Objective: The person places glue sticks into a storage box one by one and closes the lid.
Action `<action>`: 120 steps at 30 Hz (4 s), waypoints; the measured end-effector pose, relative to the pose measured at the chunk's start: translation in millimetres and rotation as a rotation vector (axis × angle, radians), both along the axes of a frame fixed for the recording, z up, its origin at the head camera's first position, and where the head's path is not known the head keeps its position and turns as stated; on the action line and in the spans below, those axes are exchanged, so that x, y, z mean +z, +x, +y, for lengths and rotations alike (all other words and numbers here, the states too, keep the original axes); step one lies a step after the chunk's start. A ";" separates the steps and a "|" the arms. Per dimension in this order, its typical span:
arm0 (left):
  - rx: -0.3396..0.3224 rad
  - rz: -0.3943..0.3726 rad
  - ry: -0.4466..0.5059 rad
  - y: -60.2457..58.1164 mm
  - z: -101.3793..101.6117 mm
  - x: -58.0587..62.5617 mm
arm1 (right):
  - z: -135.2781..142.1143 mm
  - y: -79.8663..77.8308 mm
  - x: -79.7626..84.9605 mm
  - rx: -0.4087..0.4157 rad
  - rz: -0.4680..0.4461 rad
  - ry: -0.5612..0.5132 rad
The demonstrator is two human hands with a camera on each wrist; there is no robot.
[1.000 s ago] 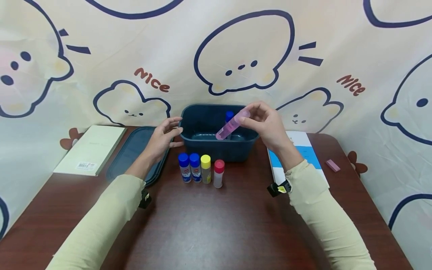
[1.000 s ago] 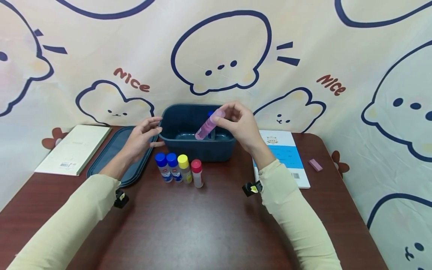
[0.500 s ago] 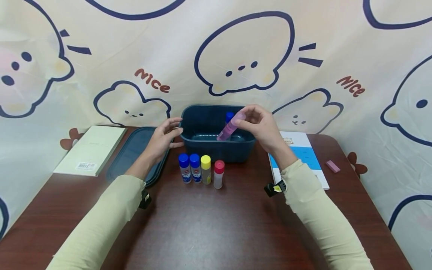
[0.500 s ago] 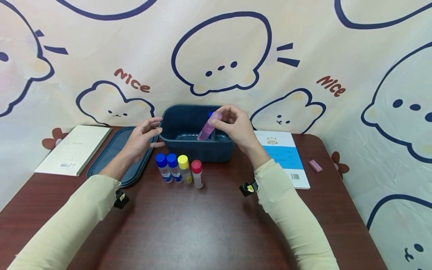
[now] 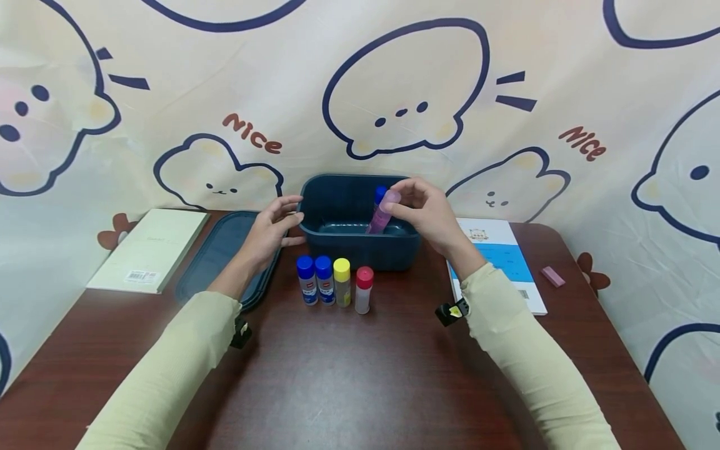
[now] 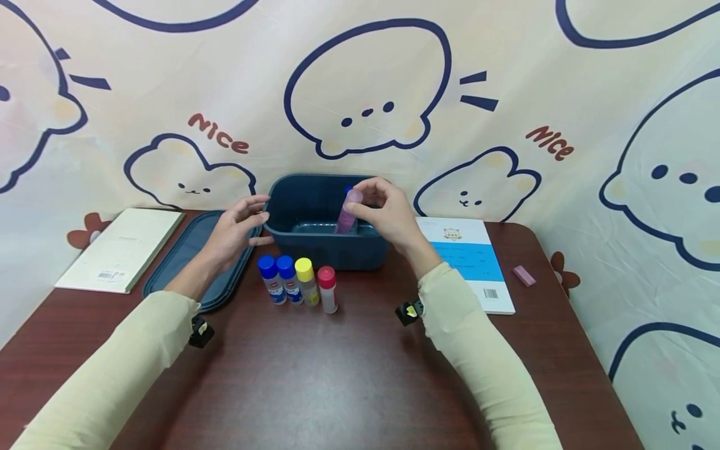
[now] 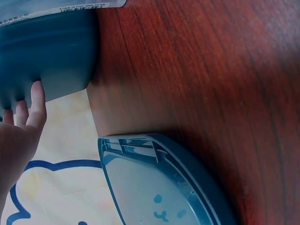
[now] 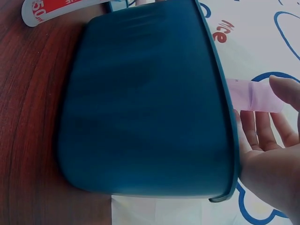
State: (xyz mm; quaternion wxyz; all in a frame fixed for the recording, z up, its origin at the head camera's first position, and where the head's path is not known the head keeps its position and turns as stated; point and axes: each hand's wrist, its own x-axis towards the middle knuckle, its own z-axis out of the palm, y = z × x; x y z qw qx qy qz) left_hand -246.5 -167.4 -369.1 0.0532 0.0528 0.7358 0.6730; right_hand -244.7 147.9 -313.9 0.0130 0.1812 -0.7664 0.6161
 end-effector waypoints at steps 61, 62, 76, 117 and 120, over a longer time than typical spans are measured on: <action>-0.005 0.001 0.017 -0.2 -1.2 -0.1 | -20.4 -41.4 5.0 -0.123 -0.314 0.321; -0.005 0.001 0.015 -0.2 -1.2 0.1 | -20.7 -42.1 4.8 -0.125 -0.316 0.326; 0.000 -0.007 0.012 0.6 -0.7 1.3 | -25.4 -46.6 0.0 -0.148 -0.310 0.379; -0.004 -0.010 0.025 -0.3 -0.4 1.8 | -13.5 -18.0 13.7 -0.112 -0.055 0.335; -0.002 -0.010 0.021 -0.2 -0.5 2.3 | -12.9 -13.8 12.4 -0.103 -0.054 0.312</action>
